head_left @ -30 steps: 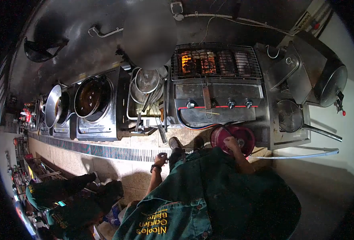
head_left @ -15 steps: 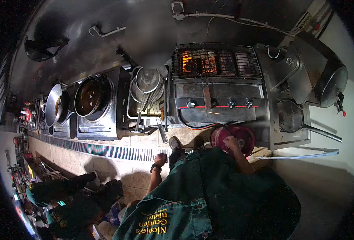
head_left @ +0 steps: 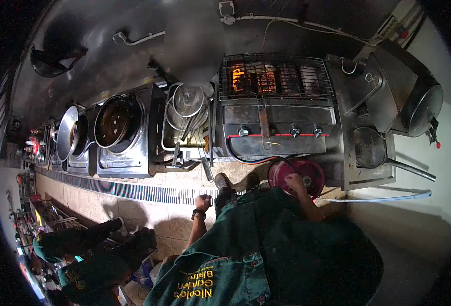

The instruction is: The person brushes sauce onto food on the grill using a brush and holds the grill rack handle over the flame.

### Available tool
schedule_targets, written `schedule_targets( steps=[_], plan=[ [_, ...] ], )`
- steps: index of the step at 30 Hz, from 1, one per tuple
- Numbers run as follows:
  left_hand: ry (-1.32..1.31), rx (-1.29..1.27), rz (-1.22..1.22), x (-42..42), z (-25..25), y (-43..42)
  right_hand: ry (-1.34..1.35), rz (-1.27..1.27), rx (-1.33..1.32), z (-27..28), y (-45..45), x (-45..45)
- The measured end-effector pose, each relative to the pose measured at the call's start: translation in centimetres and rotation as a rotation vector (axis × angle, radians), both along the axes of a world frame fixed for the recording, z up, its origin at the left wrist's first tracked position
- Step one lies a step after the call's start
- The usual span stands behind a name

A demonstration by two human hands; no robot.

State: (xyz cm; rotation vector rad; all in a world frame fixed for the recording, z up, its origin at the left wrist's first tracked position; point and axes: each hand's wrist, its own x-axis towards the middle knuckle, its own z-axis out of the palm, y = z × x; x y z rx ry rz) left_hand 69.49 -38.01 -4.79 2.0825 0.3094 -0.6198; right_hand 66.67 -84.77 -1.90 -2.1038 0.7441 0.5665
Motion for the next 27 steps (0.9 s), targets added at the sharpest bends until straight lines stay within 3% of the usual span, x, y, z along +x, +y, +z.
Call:
schedule_targets(
  steps=[2, 8, 11, 13, 15, 17, 20, 23, 27],
  plan=[
    [-0.061, -0.021, -0.044, -0.2, -1.8, 0.7, 0.022, -0.013, 0.014, 1.2, 0.4, 0.2],
    [0.060, 0.012, 0.077, 0.0, 2.3, -1.0, -0.042, 0.072, -0.073, -0.7, -0.2, -0.1],
    [0.067, 0.091, 0.006, 0.2, 2.5, -0.8, -0.021, 0.062, -0.049, -1.5, -0.3, -0.2],
    [0.082, 0.083, 0.002, 0.3, 1.8, -0.6, -0.122, 0.179, -0.216, -1.8, -0.3, -0.3],
    [0.096, 0.076, 0.000, 0.2, 1.9, -0.8, -0.077, 0.132, -0.126, -0.7, -0.3, -0.1],
    [0.120, -0.106, 0.145, -0.2, 2.2, -1.0, -0.029, 0.084, -0.033, 0.0, -0.1, -0.1],
    [-0.009, -0.113, 0.092, -0.5, 1.2, -0.7, -0.019, 0.084, -0.045, -0.4, -0.1, -0.2],
    [0.069, -0.104, -0.017, -0.3, 0.0, 0.4, -0.038, 0.171, -0.120, -1.7, -0.3, -0.4],
    [0.005, -0.161, 0.014, -0.6, -0.5, 0.3, -0.070, 0.082, -0.066, -2.6, -0.4, -0.7]
  ],
)
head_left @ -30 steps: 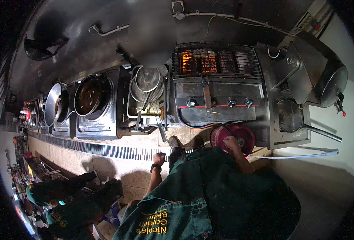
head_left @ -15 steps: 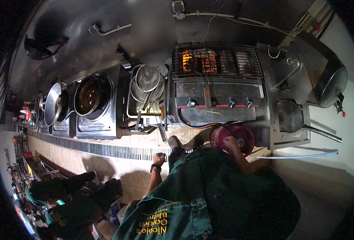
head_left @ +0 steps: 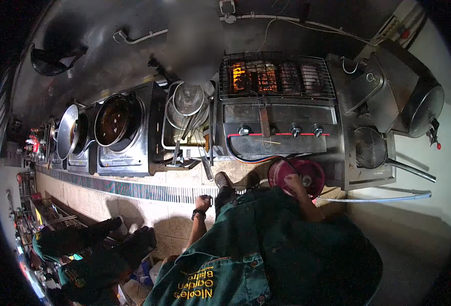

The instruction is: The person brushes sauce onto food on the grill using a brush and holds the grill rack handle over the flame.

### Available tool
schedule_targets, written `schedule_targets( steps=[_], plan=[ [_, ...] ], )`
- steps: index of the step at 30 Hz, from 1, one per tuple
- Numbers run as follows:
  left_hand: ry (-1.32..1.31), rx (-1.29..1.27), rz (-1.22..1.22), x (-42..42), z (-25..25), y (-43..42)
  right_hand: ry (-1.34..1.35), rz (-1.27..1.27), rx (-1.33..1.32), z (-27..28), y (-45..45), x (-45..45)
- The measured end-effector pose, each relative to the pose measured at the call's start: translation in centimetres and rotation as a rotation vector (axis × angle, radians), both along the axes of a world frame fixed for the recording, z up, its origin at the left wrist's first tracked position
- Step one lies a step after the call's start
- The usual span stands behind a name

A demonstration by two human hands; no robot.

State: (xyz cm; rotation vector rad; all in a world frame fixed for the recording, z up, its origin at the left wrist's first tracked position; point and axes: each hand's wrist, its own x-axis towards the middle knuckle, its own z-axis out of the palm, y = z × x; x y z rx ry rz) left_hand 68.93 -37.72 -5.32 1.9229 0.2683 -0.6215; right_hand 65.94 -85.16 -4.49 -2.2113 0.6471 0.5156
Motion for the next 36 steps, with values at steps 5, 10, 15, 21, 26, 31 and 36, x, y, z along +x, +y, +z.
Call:
schedule_targets(
  steps=[5, 10, 15, 21, 26, 31, 36],
  plan=[
    [0.074, 0.117, 0.062, -0.1, -1.2, 0.2, -0.024, -0.035, 0.102, 1.0, 0.2, 0.0],
    [0.096, 0.074, 0.060, 0.0, -0.9, 0.0, -0.028, -0.003, 0.081, 0.0, -0.1, -0.2],
    [0.044, 0.072, -0.001, 0.1, 0.7, -0.3, 0.027, -0.020, 0.063, 0.8, 0.1, -0.1],
    [0.067, 0.110, 0.046, -0.2, 0.6, -0.4, 0.051, -0.021, 0.039, 1.2, 0.3, 0.1],
    [0.077, 0.052, 0.026, 0.0, 0.2, -0.2, 0.124, -0.055, 0.065, 2.9, 0.6, 0.6],
    [0.042, 0.104, 0.043, 0.3, 1.3, -0.8, -0.046, -0.006, 0.030, 0.9, 0.1, 0.1],
    [-0.008, 0.169, -0.037, 0.6, 1.4, -0.8, 0.065, -0.034, 0.005, 2.9, 0.6, 0.8]
  ],
)
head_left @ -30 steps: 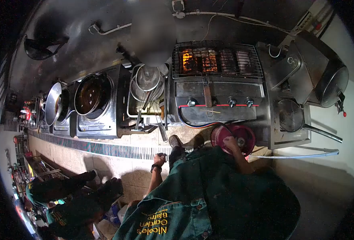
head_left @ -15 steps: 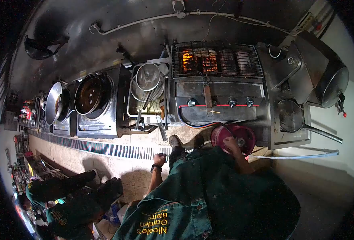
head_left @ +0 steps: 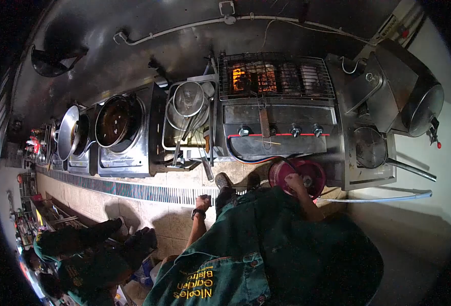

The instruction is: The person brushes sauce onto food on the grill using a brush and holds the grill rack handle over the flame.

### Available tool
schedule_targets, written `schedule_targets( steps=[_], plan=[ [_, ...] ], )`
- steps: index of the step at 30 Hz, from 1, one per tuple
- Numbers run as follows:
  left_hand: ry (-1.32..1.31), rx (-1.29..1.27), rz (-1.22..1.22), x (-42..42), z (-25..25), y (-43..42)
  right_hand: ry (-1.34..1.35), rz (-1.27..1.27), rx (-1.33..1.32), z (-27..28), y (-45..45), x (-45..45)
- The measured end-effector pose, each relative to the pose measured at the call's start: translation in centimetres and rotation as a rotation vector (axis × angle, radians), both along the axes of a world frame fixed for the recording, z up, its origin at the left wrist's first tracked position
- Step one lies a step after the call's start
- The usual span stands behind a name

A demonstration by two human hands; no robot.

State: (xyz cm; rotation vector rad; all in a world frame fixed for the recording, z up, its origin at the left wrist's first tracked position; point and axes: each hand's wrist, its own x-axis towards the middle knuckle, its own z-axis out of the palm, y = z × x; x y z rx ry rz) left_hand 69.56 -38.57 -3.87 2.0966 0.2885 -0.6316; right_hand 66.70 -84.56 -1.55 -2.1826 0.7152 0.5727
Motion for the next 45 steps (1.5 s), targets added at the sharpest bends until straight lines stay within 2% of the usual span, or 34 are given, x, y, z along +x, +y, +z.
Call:
schedule_targets(
  steps=[4, 9, 11, 13, 16, 19, 22, 25, 28, 32, 34, 35, 37, 40, 44, 45],
  plan=[
    [0.003, 0.028, -0.019, 0.2, 1.5, -0.5, -0.047, 0.033, -0.072, -0.8, -0.1, -0.1],
    [0.019, 0.008, -0.032, 0.3, 1.2, -0.3, -0.060, 0.046, -0.010, -1.4, -0.5, -0.3],
    [0.091, -0.033, 0.087, 0.1, 1.5, -0.5, -0.078, 0.047, 0.012, -1.5, -0.5, -0.3],
    [0.081, -0.027, 0.077, 0.2, 1.6, -0.5, -0.034, -0.006, 0.043, -1.4, -0.5, -0.3],
    [0.069, -0.012, 0.055, 0.3, 1.9, -0.5, -0.109, 0.032, -0.013, -1.0, -0.3, -0.3],
    [0.077, -0.006, 0.044, 0.4, 1.6, -0.5, -0.136, 0.022, 0.060, -4.9, -1.5, -0.9],
    [0.052, -0.013, 0.021, 0.2, 0.0, 0.0, -0.033, 0.006, 0.039, -2.4, -0.9, -0.3],
    [0.010, -0.016, 0.000, 0.1, -0.3, 0.1, -0.018, 0.032, -0.001, -5.2, -1.4, -0.7],
    [0.036, -0.075, 0.063, 0.0, -0.8, 0.3, 0.059, 0.049, -0.039, -1.8, -0.6, 0.2],
    [0.088, -0.150, 0.142, 0.2, 1.6, -0.5, 0.034, 0.092, 0.014, -1.2, -0.9, -0.1],
    [0.099, -0.134, 0.150, 0.3, 1.9, -0.7, -0.645, 0.040, 0.539, -4.2, -2.4, -1.9],
    [0.110, -0.119, 0.156, 0.3, 1.9, -0.7, -0.646, 0.040, 0.539, -3.6, -1.9, -1.3],
    [0.108, -0.107, 0.132, 0.2, 0.7, -0.2, 0.055, 0.006, -0.020, -2.0, -0.7, 0.1],
    [0.103, -0.102, 0.115, 0.3, 0.9, -0.3, -0.050, 0.011, 0.052, -3.8, -1.2, -0.4],
    [0.075, -0.066, 0.079, 0.2, 1.6, -0.5, 0.043, 0.053, 0.098, -2.1, -1.1, 0.2],
    [0.076, -0.066, 0.079, 0.2, 1.3, -0.4, 0.042, 0.080, 0.033, -1.7, -0.9, 0.3]
  ],
)
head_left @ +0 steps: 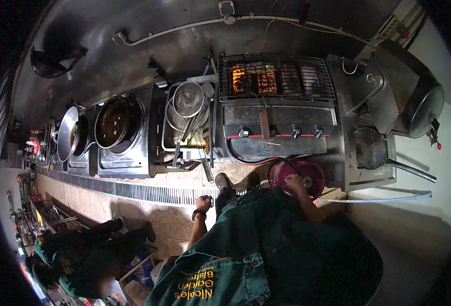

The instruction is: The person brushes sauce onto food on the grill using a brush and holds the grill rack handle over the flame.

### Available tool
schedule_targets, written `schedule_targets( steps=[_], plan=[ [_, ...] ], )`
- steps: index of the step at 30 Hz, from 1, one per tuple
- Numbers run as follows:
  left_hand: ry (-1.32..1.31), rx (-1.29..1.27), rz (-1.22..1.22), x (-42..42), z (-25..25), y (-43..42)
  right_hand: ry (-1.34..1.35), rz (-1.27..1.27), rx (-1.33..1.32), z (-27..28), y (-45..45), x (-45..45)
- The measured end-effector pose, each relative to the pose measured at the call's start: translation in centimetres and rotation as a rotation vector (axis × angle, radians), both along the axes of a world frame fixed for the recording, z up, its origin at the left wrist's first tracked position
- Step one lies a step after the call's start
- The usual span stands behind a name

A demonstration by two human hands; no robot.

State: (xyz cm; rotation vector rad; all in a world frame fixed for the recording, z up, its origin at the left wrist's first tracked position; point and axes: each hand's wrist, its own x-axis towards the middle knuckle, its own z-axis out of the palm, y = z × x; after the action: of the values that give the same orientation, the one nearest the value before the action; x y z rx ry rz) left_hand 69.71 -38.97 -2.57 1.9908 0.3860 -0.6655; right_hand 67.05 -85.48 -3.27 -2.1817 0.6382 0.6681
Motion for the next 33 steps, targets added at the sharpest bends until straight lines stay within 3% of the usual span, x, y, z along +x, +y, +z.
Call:
schedule_targets(
  steps=[7, 11, 13, 18, 25, 29, 33],
  plan=[
    [0.063, -0.012, 0.045, 0.0, -0.4, -0.2, -0.005, -0.126, 0.002, 1.2, 0.7, -0.2],
    [0.090, -0.030, 0.074, 0.0, -0.2, -0.3, 0.046, -0.024, 0.002, 0.9, 0.3, -0.1],
    [0.078, -0.026, 0.057, 0.1, 0.5, -0.4, -0.089, -0.048, -0.035, -0.9, 0.2, -0.6],
    [0.042, -0.045, 0.016, -0.1, -1.0, 0.2, -0.007, -0.024, -0.058, 0.4, 0.5, -0.2],
    [0.068, 0.099, -0.089, 0.3, -0.2, -0.1, -0.152, -0.084, -0.051, -0.1, 0.6, -0.9],
    [0.066, 0.186, -0.101, 0.3, -0.4, 0.0, -0.033, -0.004, -0.063, -0.3, 0.2, -0.4],
    [0.026, 0.044, -0.012, -0.1, -3.3, 1.0, -0.101, -0.062, -0.002, 0.6, 0.5, -0.4]
  ],
)
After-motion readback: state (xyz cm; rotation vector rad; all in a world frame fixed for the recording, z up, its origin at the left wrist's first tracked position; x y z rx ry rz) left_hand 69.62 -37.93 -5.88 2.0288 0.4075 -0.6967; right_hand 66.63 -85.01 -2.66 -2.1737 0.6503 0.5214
